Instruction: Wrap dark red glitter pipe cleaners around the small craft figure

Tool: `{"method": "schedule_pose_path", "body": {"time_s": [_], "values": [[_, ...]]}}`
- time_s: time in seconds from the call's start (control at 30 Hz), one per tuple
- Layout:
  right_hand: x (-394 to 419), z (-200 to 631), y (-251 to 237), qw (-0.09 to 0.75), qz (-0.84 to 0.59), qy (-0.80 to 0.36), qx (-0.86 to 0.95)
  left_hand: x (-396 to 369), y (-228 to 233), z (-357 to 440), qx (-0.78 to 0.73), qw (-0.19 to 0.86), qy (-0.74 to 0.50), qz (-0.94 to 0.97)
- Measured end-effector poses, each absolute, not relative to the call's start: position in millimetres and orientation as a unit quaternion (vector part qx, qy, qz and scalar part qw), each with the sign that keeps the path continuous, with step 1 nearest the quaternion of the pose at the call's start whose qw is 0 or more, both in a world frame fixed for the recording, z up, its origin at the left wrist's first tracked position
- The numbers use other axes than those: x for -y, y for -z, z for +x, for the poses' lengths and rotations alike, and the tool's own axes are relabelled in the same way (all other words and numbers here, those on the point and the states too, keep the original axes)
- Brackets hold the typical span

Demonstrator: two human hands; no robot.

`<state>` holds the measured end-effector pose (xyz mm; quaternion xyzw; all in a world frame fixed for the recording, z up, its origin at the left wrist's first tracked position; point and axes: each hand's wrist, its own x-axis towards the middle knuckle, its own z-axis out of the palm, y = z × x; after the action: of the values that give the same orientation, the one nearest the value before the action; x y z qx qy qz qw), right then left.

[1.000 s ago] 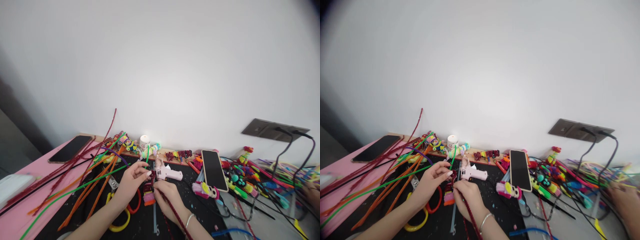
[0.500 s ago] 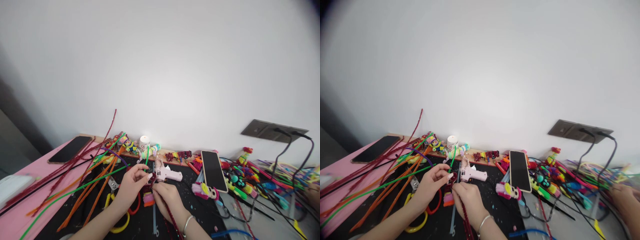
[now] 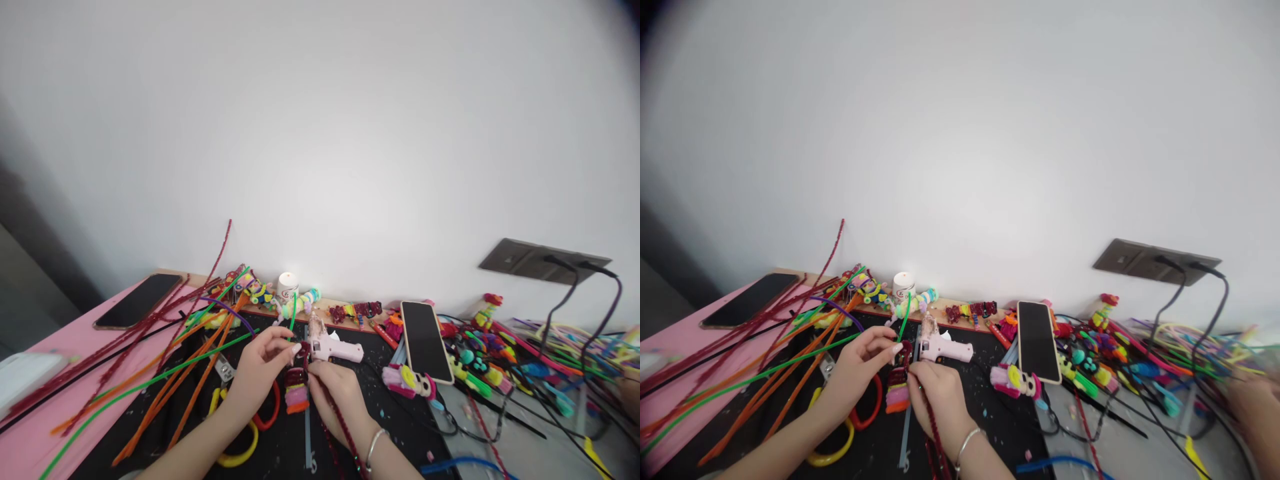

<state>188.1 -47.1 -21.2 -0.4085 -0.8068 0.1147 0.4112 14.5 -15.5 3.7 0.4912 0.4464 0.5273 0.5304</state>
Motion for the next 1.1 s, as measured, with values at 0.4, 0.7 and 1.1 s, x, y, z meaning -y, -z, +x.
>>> {"method": "schedule_pose_path", "body": {"time_s": [0.4,0.7,1.1], "values": [[40,190,20,0.539,-0.483,-0.247,0.644,11,1,11,-0.436,0.529,-0.479,0.548],[37,194,32,0.511,-0.508,-0.243,0.649,10,7,11,-0.408,0.557,-0.453,0.564],[37,194,31,0.509,-0.501,-0.211,0.668,9,7,12,-0.396,0.581,-0.457,0.545]]}}
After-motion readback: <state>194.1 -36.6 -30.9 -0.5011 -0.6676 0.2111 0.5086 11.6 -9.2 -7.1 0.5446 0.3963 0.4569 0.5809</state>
